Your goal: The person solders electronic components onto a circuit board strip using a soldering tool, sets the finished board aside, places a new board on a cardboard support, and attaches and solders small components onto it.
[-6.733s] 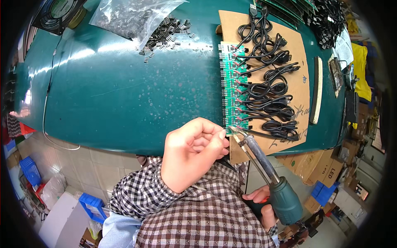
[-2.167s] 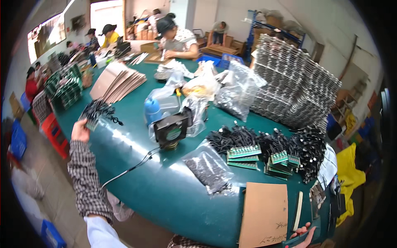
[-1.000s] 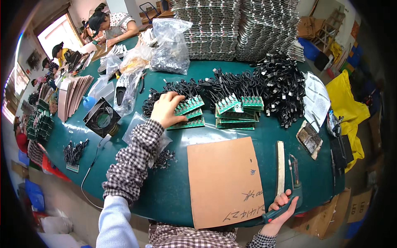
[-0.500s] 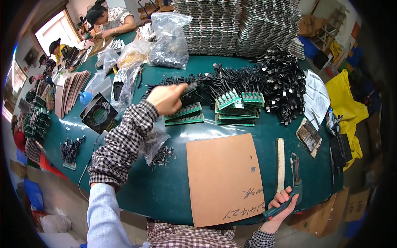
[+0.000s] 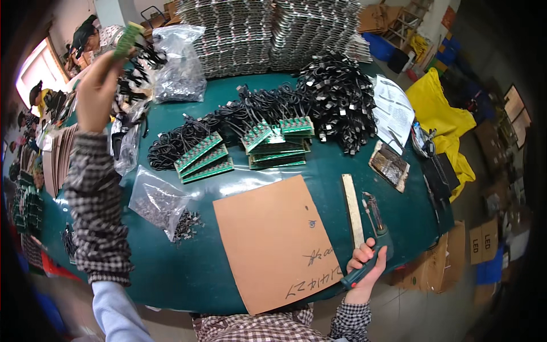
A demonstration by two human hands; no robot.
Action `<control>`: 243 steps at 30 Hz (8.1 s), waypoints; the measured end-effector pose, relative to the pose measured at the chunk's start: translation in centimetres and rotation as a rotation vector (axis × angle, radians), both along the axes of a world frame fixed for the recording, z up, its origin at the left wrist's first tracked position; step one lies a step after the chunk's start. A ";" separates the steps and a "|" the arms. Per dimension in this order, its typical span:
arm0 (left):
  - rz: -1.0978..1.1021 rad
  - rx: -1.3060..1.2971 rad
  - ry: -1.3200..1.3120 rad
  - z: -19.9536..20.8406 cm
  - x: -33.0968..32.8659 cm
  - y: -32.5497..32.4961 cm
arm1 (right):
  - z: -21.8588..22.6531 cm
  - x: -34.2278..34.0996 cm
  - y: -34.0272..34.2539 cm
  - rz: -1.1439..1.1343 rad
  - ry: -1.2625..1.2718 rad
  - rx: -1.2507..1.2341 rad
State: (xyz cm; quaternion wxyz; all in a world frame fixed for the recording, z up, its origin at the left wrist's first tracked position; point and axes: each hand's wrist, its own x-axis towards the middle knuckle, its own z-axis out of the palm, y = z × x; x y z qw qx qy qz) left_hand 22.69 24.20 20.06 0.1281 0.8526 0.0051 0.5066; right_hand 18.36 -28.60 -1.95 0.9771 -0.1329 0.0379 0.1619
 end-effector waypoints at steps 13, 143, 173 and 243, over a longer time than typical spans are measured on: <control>-0.811 0.032 0.298 -0.8 -4.3 -19.5 | -0.6 -0.1 -0.6 0.044 -0.142 0.256; -0.714 -1.738 0.470 -15.4 -18.3 -21.4 | 8.5 -7.8 19.0 0.298 -0.390 -1.108; -0.451 -2.210 0.618 -16.9 -18.5 -18.6 | 7.2 -10.5 15.7 0.259 -0.092 -0.807; -0.240 -1.939 0.534 -20.4 -13.9 -18.2 | 7.3 -10.8 14.4 0.274 -0.241 -1.399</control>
